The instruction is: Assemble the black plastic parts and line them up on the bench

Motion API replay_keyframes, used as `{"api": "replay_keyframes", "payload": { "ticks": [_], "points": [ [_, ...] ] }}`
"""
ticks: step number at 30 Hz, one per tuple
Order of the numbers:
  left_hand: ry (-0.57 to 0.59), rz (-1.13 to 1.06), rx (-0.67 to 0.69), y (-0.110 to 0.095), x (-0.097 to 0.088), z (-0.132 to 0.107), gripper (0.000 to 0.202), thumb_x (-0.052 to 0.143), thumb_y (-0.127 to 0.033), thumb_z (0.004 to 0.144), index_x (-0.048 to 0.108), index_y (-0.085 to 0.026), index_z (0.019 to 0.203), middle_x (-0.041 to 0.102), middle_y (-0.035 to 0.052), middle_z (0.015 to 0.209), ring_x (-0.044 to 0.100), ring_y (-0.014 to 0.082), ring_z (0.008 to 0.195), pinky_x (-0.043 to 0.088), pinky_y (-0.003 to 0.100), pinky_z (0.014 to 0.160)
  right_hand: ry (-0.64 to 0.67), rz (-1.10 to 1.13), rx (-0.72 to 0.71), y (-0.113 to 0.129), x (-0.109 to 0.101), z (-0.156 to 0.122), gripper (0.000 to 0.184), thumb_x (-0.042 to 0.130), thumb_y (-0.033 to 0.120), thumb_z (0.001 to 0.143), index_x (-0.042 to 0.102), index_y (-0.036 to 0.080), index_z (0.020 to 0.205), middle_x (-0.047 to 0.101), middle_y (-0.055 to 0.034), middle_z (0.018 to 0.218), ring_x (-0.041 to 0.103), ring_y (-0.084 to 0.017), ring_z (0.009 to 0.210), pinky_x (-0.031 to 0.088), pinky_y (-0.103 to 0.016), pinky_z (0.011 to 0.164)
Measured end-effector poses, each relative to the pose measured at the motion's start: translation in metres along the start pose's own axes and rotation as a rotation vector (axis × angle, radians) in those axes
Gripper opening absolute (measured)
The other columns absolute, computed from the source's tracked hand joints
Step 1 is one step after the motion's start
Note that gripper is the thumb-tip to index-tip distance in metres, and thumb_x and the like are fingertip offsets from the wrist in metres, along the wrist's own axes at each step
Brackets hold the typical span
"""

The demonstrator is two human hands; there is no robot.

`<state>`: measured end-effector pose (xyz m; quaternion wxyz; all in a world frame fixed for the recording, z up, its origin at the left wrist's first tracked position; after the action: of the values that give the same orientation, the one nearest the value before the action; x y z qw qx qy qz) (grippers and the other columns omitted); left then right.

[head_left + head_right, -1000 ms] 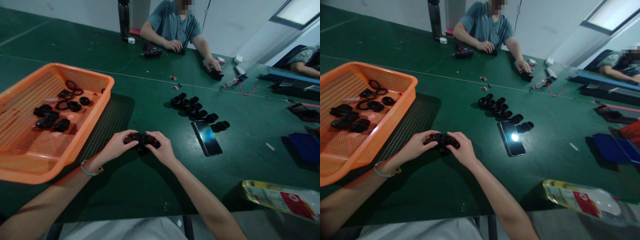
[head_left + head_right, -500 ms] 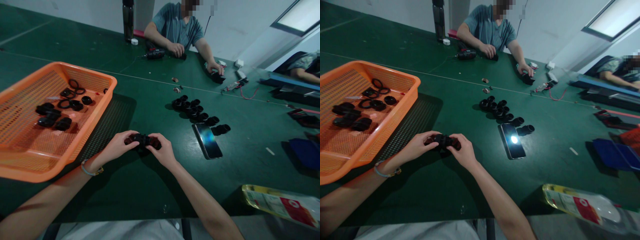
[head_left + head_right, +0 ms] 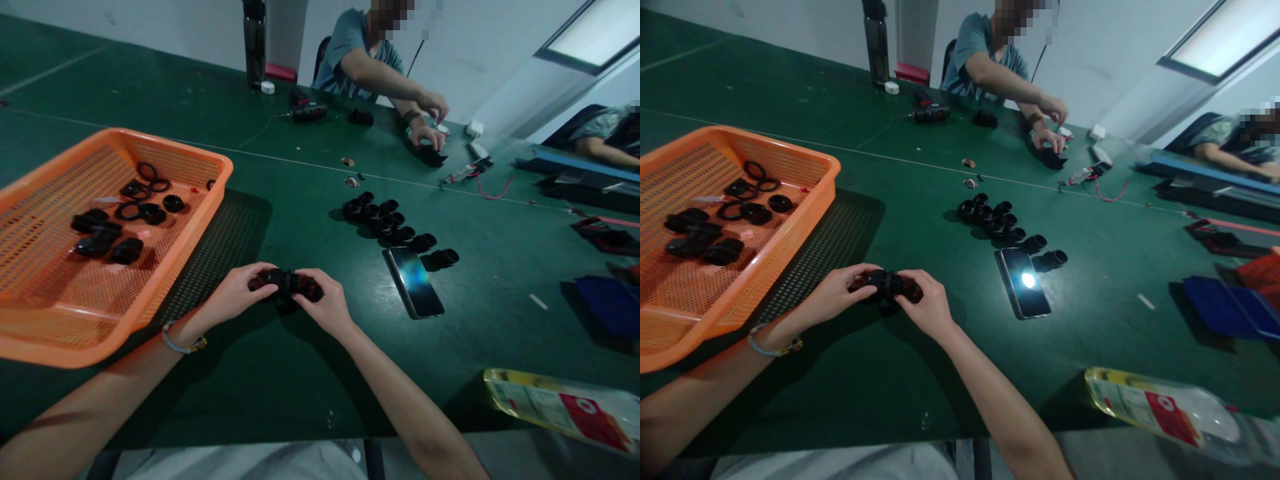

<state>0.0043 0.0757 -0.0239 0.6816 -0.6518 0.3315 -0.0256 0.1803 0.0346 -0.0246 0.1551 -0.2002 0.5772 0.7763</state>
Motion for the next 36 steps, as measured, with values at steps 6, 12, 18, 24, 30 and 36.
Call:
{"api": "replay_keyframes", "payload": {
  "ticks": [6,12,18,24,30,36],
  "points": [
    [0.015,-0.017,-0.008,0.0012,-0.0003,-0.0002,0.038,0.056,-0.04,0.072,0.062,-0.013,0.098,0.067,0.0075,0.087,0.062,0.0191,0.069,0.051,0.029,0.063,-0.003,0.002,-0.006,-0.0003,-0.0001,-0.0003,0.027,0.063,0.013,0.072,0.063,0.021,0.098,0.068,-0.005,0.092,0.063,-0.017,0.079,0.052,-0.029,0.064],
    [0.014,-0.008,-0.002,0.0027,-0.0006,0.0012,0.038,0.055,-0.039,0.073,0.062,-0.014,0.1,0.067,0.0077,0.09,0.062,0.0199,0.072,0.051,0.03,0.064,-0.006,0.002,-0.007,-0.0007,-0.0003,-0.0003,0.027,0.063,0.013,0.072,0.064,0.02,0.098,0.068,-0.0054,0.091,0.063,-0.016,0.078,0.051,-0.028,0.063],
    [0.02,0.004,-0.01,0.0019,-0.0004,0.0013,0.04,0.054,-0.04,0.072,0.061,-0.012,0.1,0.067,0.0084,0.091,0.062,0.0196,0.071,0.051,0.03,0.064,-0.015,-0.005,0.005,-0.0013,0.0001,0.0002,0.027,0.065,0.013,0.07,0.065,0.019,0.096,0.069,-0.0047,0.088,0.063,-0.015,0.073,0.05,-0.026,0.061],
    [0.019,0.017,-0.017,0.003,-0.0001,0.001,0.042,0.054,-0.041,0.072,0.061,-0.011,0.101,0.066,0.0093,0.09,0.061,0.0197,0.07,0.05,0.028,0.06,-0.023,0.013,-0.025,-0.0034,0.0014,-0.0002,0.031,0.065,0.013,0.07,0.067,0.021,0.1,0.069,-0.0053,0.091,0.063,-0.016,0.076,0.051,-0.027,0.062],
    [0.026,0.004,-0.014,0.0038,-0.0003,0.0007,0.044,0.054,-0.041,0.073,0.06,-0.01,0.103,0.066,0.0092,0.09,0.06,0.0191,0.068,0.05,0.029,0.06,-0.065,0.018,-0.066,-0.0066,0.0016,-0.0014,0.032,0.064,0.015,0.072,0.067,0.023,0.103,0.067,-0.0059,0.093,0.062,-0.015,0.076,0.05,-0.026,0.058],
    [0.033,0.013,-0.009,0.0052,-0.0001,0.0003,0.043,0.054,-0.041,0.074,0.06,-0.011,0.103,0.066,0.0089,0.09,0.06,0.0185,0.067,0.049,0.028,0.059,-0.067,0.004,-0.079,-0.0048,0.0011,-0.0008,0.031,0.065,0.013,0.071,0.066,0.021,0.101,0.066,-0.0064,0.093,0.06,-0.017,0.08,0.05,-0.027,0.059]
  ]
}}
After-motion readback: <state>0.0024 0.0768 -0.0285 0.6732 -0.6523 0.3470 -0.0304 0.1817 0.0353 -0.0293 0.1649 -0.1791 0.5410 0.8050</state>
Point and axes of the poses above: each hand's wrist, its own z-axis towards the middle knuckle, its own x-axis out of the palm, y = z × x, the point moved 3 cm from there along z, towards the middle knuckle
